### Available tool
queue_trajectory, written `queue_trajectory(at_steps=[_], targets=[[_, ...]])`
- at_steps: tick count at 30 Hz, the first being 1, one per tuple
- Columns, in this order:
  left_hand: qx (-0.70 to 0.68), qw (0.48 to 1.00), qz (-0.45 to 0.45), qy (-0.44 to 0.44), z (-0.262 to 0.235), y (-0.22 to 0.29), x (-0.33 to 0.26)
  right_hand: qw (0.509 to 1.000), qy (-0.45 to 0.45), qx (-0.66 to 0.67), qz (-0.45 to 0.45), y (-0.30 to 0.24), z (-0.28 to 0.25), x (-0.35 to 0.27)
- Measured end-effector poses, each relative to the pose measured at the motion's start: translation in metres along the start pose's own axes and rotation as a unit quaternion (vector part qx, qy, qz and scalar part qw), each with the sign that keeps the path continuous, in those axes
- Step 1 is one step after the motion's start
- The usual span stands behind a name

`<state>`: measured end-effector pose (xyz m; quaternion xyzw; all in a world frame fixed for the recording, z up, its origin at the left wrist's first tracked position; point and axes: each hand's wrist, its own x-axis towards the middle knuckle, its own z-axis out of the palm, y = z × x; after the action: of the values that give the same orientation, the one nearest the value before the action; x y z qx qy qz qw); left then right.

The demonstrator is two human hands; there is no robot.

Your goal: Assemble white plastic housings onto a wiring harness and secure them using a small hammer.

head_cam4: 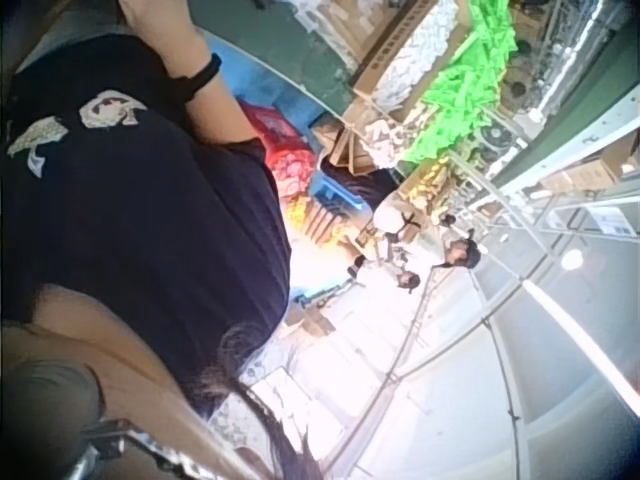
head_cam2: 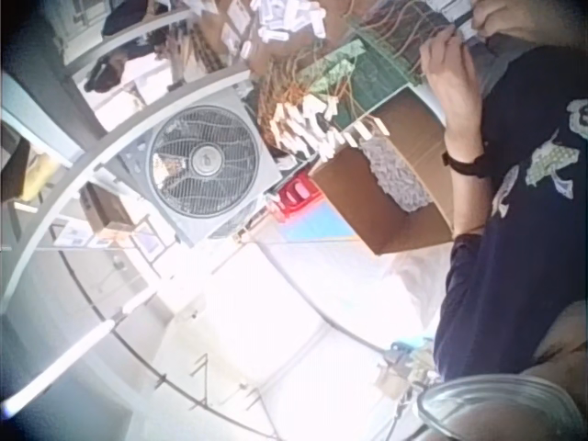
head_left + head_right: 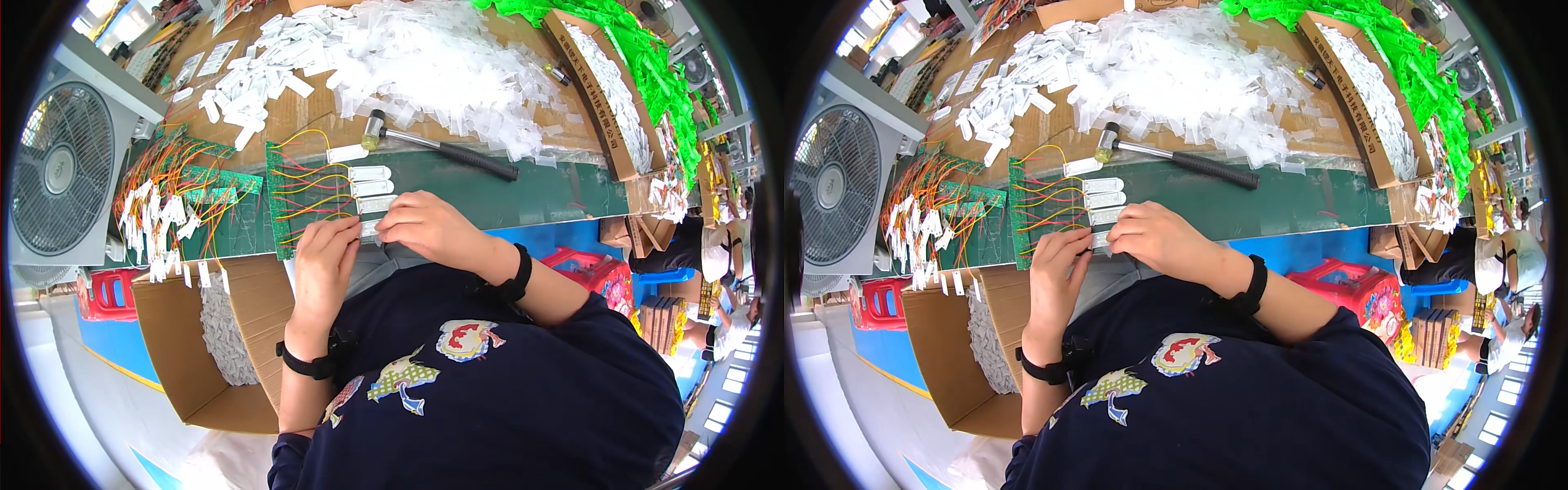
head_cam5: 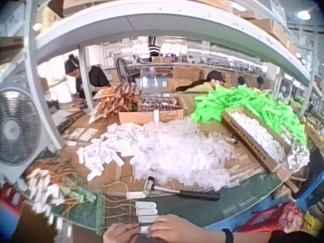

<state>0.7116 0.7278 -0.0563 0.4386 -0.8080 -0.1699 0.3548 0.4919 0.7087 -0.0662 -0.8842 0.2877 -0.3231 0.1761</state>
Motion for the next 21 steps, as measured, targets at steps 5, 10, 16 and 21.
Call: queue_trajectory(at_steps=[5, 10, 16, 21], targets=[[-0.037, 0.997, -0.068, 0.001, 0.001, 0.0, -0.003, 0.991, 0.04, 0.092, 0.089, -0.005, 0.001, 0.004], [-0.039, 0.996, -0.083, 0.003, 0.002, 0.0, -0.003, 0.993, 0.056, 0.051, 0.09, -0.011, 0.009, 0.016], [-0.002, 0.998, -0.065, -0.002, 0.001, 0.004, -0.002, 0.997, 0.039, 0.012, 0.073, -0.011, 0.018, 0.016], [-0.003, 0.998, -0.055, 0.012, 0.001, 0.004, -0.003, 0.996, 0.036, 0.004, 0.081, -0.015, 0.015, 0.019]])
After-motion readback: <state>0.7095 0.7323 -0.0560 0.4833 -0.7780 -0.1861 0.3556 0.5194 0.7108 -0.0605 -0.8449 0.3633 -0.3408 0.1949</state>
